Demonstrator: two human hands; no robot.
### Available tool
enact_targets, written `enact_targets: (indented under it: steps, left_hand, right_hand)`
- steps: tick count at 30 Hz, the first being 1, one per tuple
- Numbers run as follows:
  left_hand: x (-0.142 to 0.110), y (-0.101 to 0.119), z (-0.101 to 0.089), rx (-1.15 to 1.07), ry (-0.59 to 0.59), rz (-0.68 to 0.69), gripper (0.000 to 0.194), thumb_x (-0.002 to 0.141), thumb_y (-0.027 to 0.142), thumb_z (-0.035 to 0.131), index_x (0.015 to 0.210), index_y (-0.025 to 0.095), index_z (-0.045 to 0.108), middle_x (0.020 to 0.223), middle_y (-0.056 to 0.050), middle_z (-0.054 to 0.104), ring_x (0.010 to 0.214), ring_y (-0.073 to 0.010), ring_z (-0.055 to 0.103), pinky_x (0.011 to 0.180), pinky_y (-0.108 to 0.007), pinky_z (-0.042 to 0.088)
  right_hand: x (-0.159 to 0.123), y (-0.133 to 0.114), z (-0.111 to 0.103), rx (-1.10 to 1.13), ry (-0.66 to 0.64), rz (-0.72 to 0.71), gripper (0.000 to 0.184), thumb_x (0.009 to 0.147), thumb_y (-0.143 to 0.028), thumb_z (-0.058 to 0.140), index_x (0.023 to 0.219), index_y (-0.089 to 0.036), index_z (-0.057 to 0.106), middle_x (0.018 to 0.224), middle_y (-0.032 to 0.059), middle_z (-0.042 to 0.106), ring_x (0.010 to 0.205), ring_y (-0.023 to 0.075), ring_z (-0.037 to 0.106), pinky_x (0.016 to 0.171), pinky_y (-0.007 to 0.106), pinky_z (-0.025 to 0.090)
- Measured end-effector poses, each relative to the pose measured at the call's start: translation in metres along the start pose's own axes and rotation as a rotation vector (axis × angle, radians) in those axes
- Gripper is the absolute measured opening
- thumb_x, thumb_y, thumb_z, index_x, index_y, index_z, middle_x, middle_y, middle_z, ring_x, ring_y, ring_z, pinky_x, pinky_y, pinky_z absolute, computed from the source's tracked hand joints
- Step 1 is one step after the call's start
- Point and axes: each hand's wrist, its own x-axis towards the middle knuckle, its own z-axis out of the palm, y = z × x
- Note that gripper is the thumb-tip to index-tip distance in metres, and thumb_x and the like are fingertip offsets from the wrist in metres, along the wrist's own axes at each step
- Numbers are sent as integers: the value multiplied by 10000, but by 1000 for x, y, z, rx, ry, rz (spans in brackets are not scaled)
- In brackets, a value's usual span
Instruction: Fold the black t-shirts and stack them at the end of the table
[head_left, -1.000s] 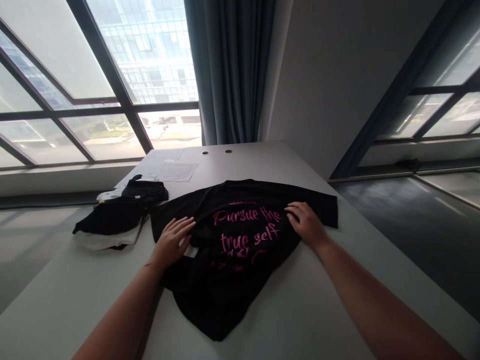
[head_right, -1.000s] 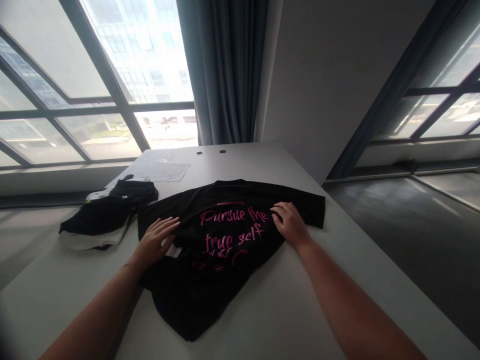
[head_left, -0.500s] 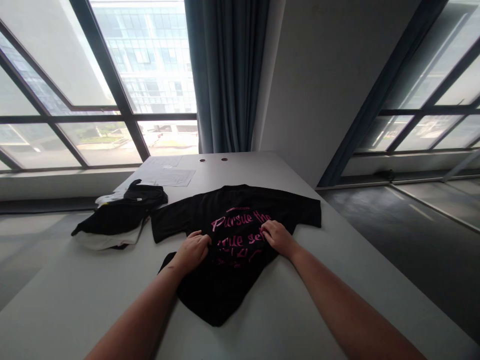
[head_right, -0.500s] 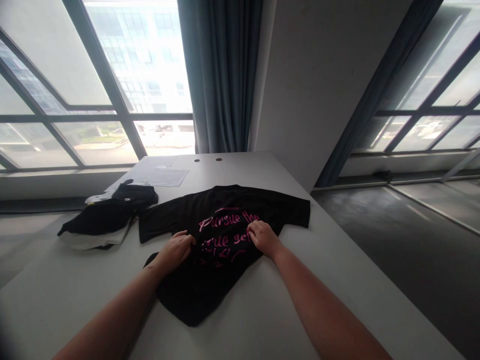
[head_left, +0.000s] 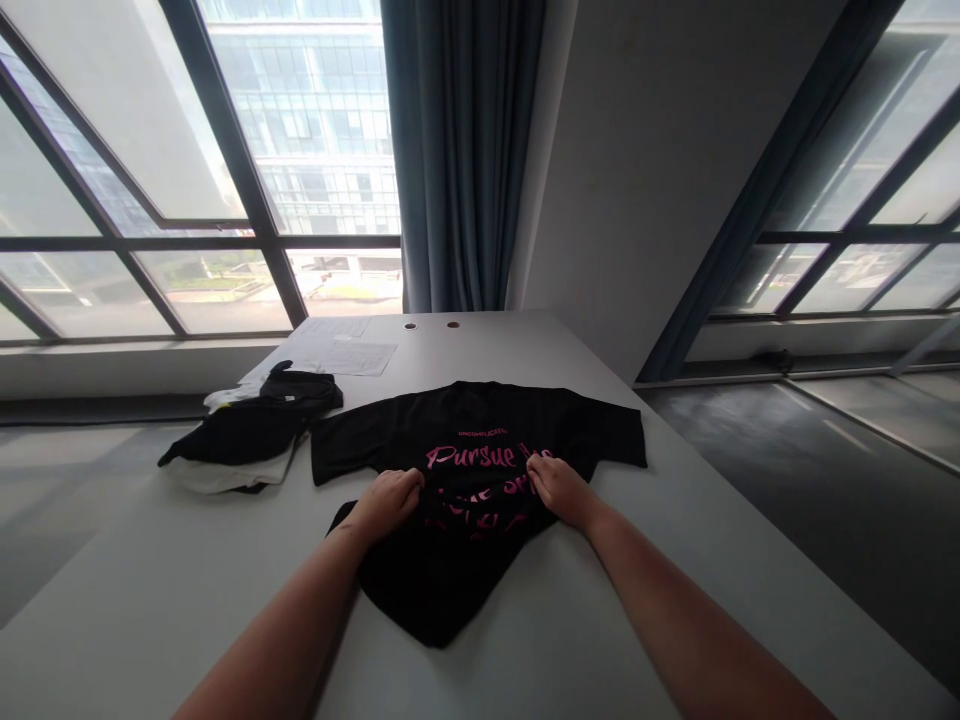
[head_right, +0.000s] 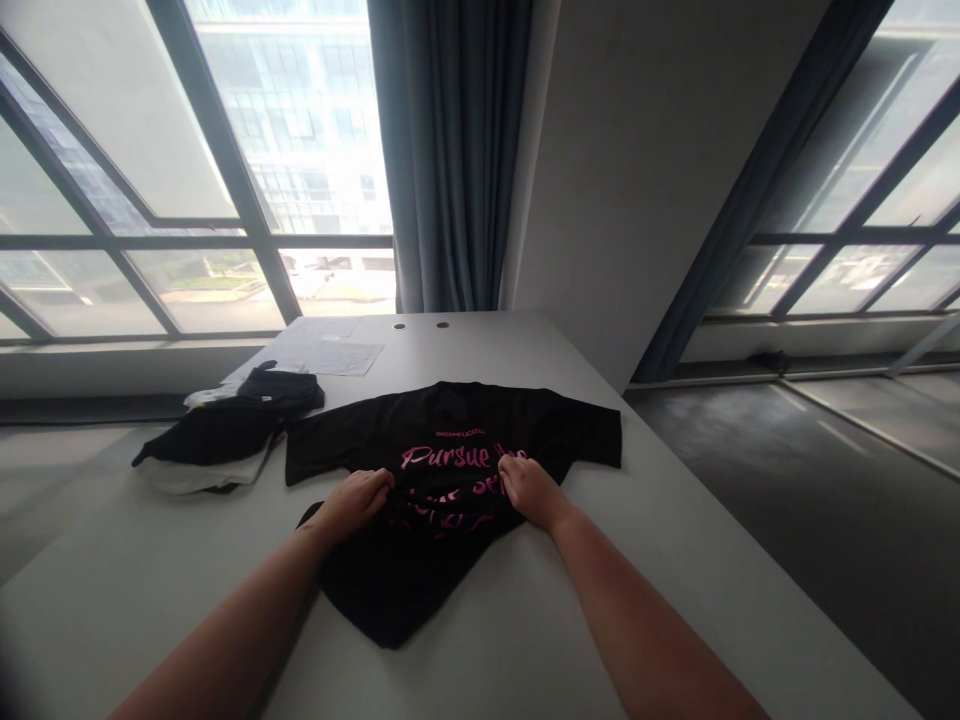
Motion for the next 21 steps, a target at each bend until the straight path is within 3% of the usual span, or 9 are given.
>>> enact_targets:
  steps: [5,7,10,14,18,21]
  left_hand:
    - [-1,-1,-1,10,95,-2,242,1042,350,450,1145,253,646,1169,-66,684,1101,-237,652,993,-374,501]
    - [-1,3,-2,56,77,-53,270,1059,378,434,1150,255,656,1189,-66,668,1100,-236,659,985,-364,505]
    - [-1,11,-5,144,-31,-154,322,1080,411,393,1135,257,670,1184,-64,654,1034,-233,692,888,-345,524]
    - [8,15,-11,276,-101,-314,375,1079,459,368,1146,253,674,1122,-75,653,943,-247,710,814,-355,521]
    - [42,11,-9,335,-88,-392,400,1047,510,411,1087,223,687,1089,-101,678,969,-274,698,836,-379,525]
    - [89,8,2,316,-39,-359,365,1014,476,468,1108,209,698,1168,-133,685,1097,-300,663,924,-403,519]
  right_hand:
    - [0,-3,-7,-38,-7,30,274,1056,-264,428,902,-207,646,916,66,660,904,215,625,920,335,471]
    - [1,-2,-8,-67,37,94,316,1069,-312,428,935,-202,692,975,85,662,946,218,628,926,329,481]
    - [4,5,-7,-148,93,208,321,1061,-362,464,1090,-203,740,1106,109,674,1045,240,627,965,346,484]
    - [6,28,-5,-241,115,361,408,1058,-385,461,1374,-220,660,1381,134,626,1313,284,541,1089,433,432]
    - [17,54,-10,-222,26,577,447,1072,-424,407,1410,-260,650,1516,137,555,1421,324,472,1170,596,321]
    - [48,59,-14,-216,66,553,472,1069,-416,378,1388,-227,670,1515,147,558,1425,330,466,1183,574,316]
